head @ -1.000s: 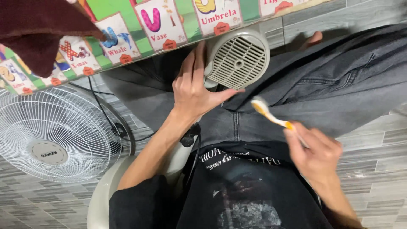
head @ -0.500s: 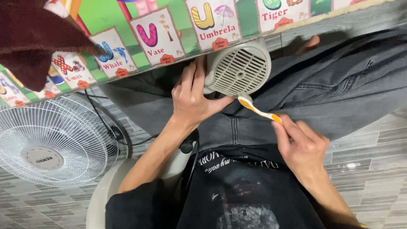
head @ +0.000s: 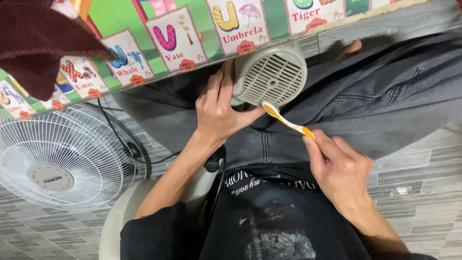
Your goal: Cleaning the motor housing of a disassembled electric fan using a toothbrush and a cloth.
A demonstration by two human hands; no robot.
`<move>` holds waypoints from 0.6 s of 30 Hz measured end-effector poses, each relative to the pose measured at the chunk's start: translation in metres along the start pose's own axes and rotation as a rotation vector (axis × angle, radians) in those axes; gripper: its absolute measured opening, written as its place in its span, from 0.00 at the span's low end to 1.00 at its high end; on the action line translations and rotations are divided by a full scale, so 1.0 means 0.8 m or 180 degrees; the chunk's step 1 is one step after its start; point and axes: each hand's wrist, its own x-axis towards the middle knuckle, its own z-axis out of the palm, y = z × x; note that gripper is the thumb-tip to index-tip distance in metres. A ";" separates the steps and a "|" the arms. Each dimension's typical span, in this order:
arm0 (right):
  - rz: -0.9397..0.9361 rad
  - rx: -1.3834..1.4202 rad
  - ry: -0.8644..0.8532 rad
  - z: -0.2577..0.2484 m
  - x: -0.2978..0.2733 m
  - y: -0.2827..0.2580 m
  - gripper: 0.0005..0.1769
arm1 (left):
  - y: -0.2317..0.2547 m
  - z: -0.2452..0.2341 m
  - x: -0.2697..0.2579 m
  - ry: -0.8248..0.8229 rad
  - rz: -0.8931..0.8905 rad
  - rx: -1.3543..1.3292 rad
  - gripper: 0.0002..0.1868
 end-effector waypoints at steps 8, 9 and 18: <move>-0.0070 0.0432 0.0163 0.021 0.037 -0.026 0.04 | -0.005 -0.001 0.000 -0.0029 -0.0006 -0.0158 0.43; -0.0035 0.0416 0.0144 0.020 0.031 -0.018 0.04 | -0.007 0.003 -0.001 0.0007 0.0005 -0.0086 0.45; 0.0106 -0.0050 -0.0201 -0.004 0.006 0.006 0.05 | -0.001 -0.006 -0.002 -0.0543 -0.0095 -0.0201 0.47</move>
